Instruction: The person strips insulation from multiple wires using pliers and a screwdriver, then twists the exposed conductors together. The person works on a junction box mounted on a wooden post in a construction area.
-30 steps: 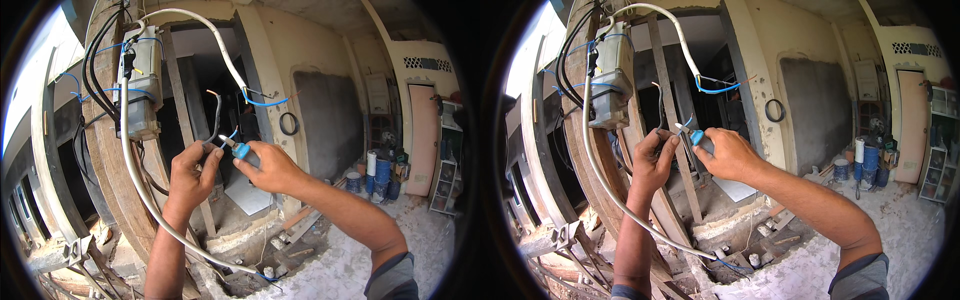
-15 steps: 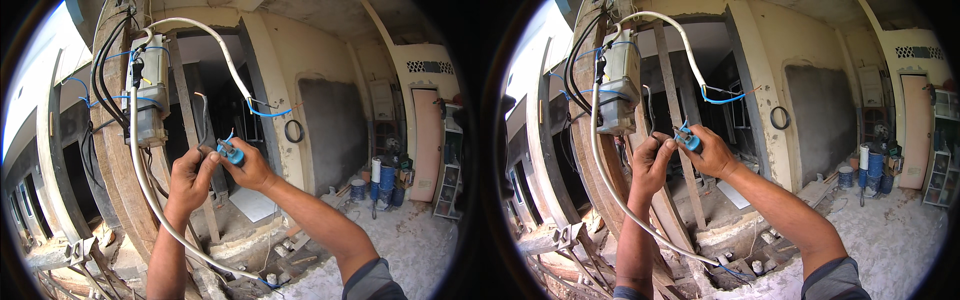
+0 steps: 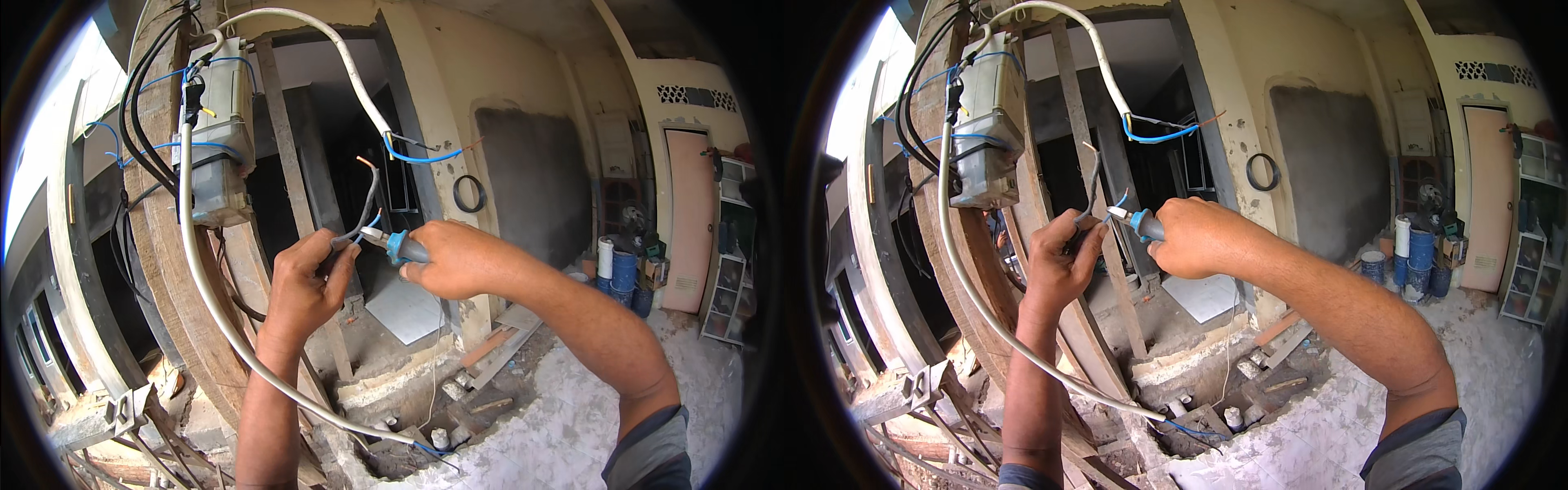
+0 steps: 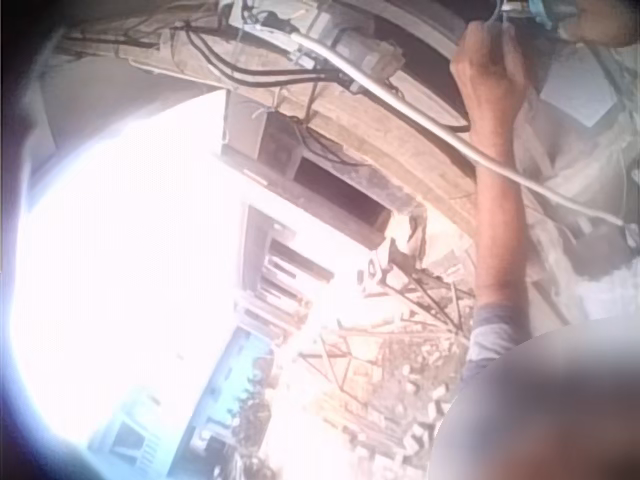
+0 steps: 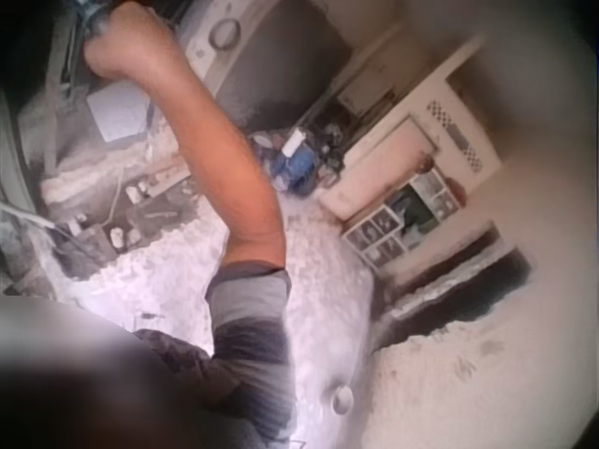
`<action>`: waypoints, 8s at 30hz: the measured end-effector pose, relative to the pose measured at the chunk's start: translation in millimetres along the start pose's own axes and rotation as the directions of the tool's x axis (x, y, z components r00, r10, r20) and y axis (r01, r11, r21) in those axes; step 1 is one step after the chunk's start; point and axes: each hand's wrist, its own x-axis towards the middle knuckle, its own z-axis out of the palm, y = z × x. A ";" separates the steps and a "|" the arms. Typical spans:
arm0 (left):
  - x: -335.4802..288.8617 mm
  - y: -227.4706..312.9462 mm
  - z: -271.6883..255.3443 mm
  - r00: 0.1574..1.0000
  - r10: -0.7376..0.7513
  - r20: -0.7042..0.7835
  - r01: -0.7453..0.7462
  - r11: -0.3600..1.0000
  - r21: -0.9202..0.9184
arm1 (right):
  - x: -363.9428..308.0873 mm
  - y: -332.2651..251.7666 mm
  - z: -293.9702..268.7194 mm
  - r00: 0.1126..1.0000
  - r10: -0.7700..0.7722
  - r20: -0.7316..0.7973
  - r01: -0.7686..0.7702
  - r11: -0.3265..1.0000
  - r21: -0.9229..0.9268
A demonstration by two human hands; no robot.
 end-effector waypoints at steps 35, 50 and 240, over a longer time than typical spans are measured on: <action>-0.5 8.3 -10.9 1.000 0.001 -0.023 -0.002 0.999 -0.048 | -9.6 15.8 46.9 0.889 -0.261 -0.377 0.349 0.919 0.186; 2.7 8.4 -4.7 0.995 -0.058 -0.080 0.053 0.997 -0.063 | -10.3 14.0 51.1 0.900 -0.168 -0.401 0.297 0.912 0.284; -30.9 9.8 -4.4 0.969 -0.009 -0.246 -0.036 0.984 -0.175 | -37.6 -7.5 74.0 0.835 -0.244 -0.493 0.348 0.928 0.131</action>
